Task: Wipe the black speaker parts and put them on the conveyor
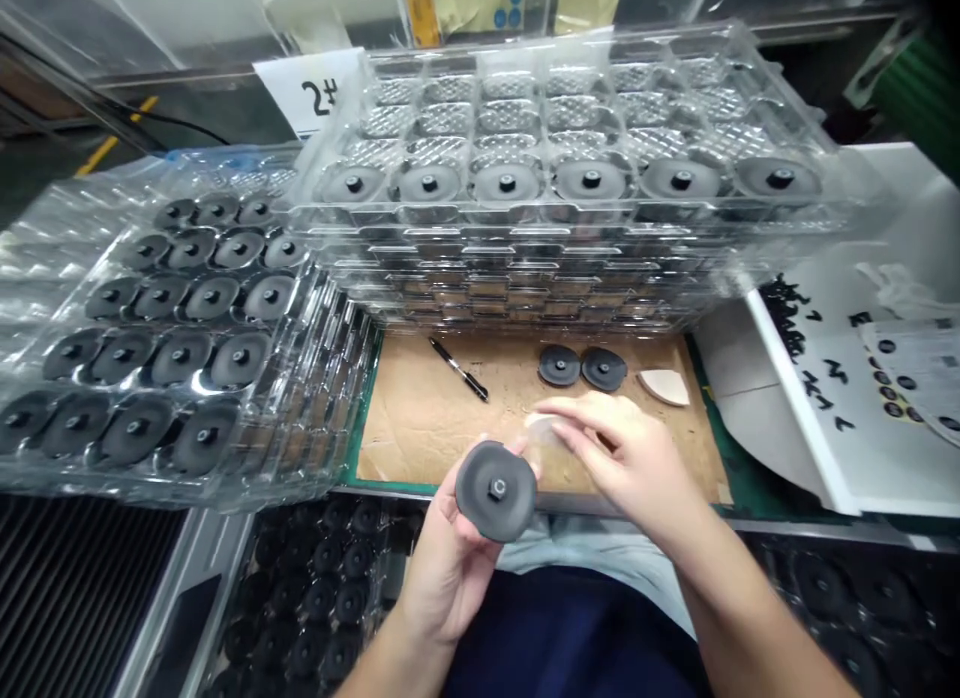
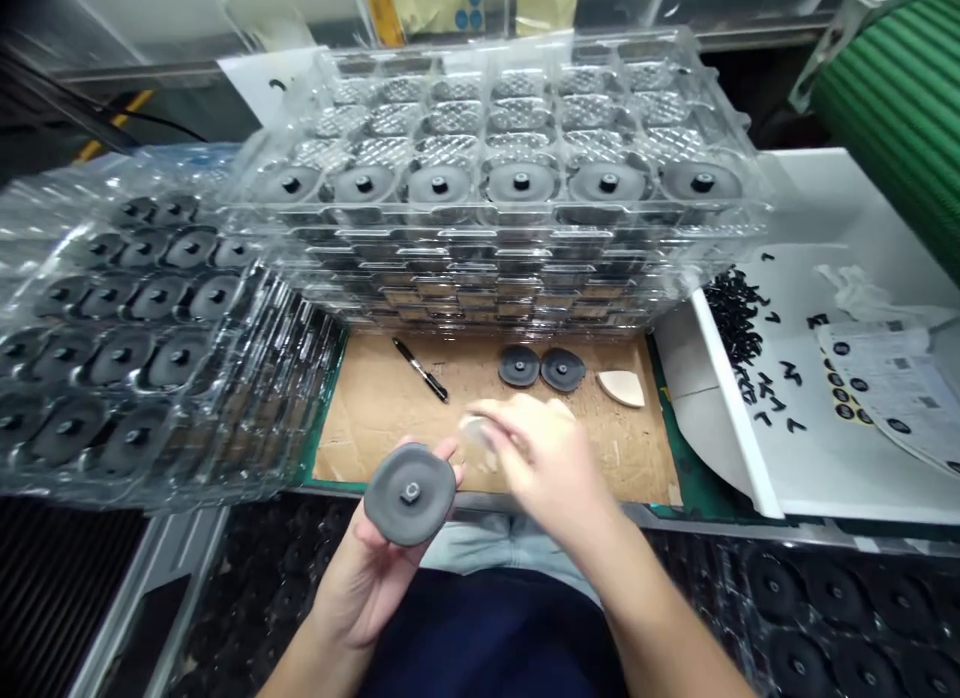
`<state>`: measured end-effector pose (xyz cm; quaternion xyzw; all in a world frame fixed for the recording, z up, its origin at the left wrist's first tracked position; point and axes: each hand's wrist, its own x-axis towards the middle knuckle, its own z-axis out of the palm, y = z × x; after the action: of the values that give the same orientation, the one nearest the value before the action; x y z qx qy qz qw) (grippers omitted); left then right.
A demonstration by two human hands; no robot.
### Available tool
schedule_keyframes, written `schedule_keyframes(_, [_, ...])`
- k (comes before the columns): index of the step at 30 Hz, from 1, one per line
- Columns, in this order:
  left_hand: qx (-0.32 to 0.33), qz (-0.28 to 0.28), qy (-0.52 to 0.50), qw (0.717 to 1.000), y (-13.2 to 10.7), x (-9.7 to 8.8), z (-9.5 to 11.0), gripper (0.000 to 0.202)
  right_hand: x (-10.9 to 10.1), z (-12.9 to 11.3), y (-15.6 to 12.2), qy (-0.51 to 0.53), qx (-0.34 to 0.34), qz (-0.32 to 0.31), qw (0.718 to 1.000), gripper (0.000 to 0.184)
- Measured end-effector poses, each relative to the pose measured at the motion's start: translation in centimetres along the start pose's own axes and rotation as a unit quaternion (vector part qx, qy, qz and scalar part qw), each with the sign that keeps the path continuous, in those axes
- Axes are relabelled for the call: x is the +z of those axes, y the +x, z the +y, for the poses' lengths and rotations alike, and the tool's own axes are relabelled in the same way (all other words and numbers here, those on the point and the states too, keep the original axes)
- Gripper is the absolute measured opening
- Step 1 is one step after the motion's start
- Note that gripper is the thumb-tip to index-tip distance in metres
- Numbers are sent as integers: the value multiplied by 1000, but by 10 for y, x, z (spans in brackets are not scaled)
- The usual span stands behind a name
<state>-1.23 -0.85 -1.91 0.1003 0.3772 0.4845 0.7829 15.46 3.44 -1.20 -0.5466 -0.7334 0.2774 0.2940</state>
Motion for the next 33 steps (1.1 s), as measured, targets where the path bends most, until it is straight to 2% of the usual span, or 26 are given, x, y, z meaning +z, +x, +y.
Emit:
schedule_keyframes(2, [3,-4,-31,1000,0,-8,4,61,21,31,-10,-10,78,-30,996,25])
schedule_keyframes(4, [4,-10,-55,998,0,-13,7,58,41,54,-23,4,103,-61,993,26])
schedule_keyframes(6, [5,-14,-70,997,0,-16,10,57,52,62,-32,18,110,-71,991,25])
schedule_keyframes(8, [4,-14,-73,997,0,-15,11,57,49,51,-31,21,122,-59,991,25])
schedule_keyframes(11, [8,-1,-58,998,-2,-14,11,59,27,4,-15,54,112,7,992,26])
schedule_keyframes(12, [12,4,-51,999,-2,-14,11,60,20,-15,-10,72,79,36,994,26])
schedule_keyframes(14, [14,2,-40,999,-3,-16,11,58,13,-50,-1,85,-45,65,993,26])
schedule_keyframes(16, [16,1,-28,999,-4,-19,11,55,13,-74,4,83,-130,14,988,25])
schedule_keyframes(17, [18,7,-23,1000,-5,-21,12,54,15,-80,5,82,-145,-32,985,23])
schedule_keyframes(19, [21,25,-15,999,-5,-23,13,54,20,-85,8,72,-137,-108,982,21])
schedule_keyframes(20, [20,29,-15,999,-5,-24,13,55,23,-86,11,59,-133,-108,983,20])
schedule_keyframes(23, [0,14,-20,1000,-6,-21,15,45,27,-86,15,18,-147,-14,989,23])
schedule_keyframes(24, [-4,7,-24,1000,-7,-21,16,44,26,-86,15,25,-156,-10,987,24])
schedule_keyframes(26, [-8,-7,-37,999,-7,-21,19,48,17,-85,11,66,-164,-75,981,21])
schedule_keyframes(28, [-9,-24,-53,998,-7,-22,22,56,3,-82,4,86,-132,-146,977,18])
schedule_keyframes(29, [-8,-32,-60,998,-6,-21,22,58,-3,-80,1,72,-105,-153,980,18])
schedule_keyframes(31, [-9,-40,-61,997,-4,-19,23,56,-11,-76,0,4,-75,-110,991,18])
schedule_keyframes(33, [-14,-36,-37,999,-3,-15,24,61,-11,-73,5,-68,-112,-32,991,20])
